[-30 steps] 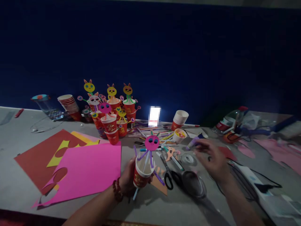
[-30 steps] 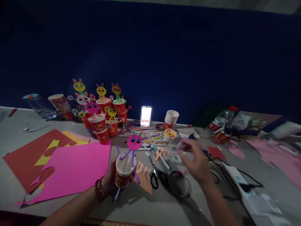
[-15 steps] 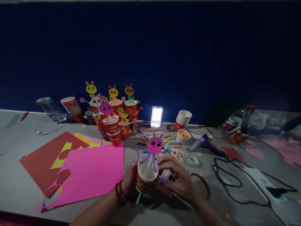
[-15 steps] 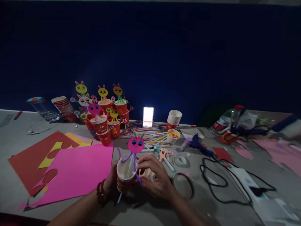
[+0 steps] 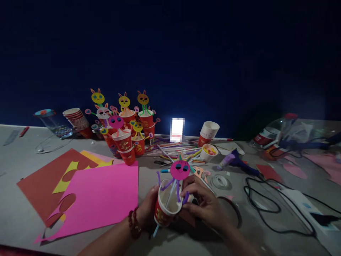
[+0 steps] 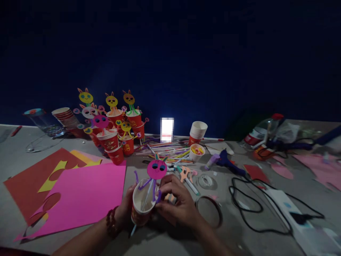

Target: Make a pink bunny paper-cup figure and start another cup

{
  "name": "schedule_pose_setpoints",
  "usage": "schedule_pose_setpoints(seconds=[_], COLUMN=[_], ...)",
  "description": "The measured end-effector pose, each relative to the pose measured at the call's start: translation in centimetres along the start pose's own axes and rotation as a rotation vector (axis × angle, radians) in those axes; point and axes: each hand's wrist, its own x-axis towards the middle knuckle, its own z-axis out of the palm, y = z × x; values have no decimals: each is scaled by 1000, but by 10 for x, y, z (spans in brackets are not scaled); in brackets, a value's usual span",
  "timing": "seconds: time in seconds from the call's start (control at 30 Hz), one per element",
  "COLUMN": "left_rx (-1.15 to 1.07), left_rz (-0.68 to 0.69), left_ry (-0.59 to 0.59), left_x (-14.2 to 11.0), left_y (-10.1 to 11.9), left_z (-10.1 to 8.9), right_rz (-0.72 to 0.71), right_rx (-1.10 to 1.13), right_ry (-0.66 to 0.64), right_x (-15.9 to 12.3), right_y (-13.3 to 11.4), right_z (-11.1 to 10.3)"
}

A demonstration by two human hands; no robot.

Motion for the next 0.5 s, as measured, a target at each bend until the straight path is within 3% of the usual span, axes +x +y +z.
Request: schedule_pose_setpoints(seconds=[0.27, 0.5], left_rx=[64, 16], left_rz=[139, 156], left_ry=[77, 80], left_x=[3, 7], left_y=[-1, -4], left_z=[1, -1], right_rz=[45, 120], right_rx=[86, 197], right_ry=[25, 63], right_x=[0, -1], right_y=[7, 14], right_z=[2, 7])
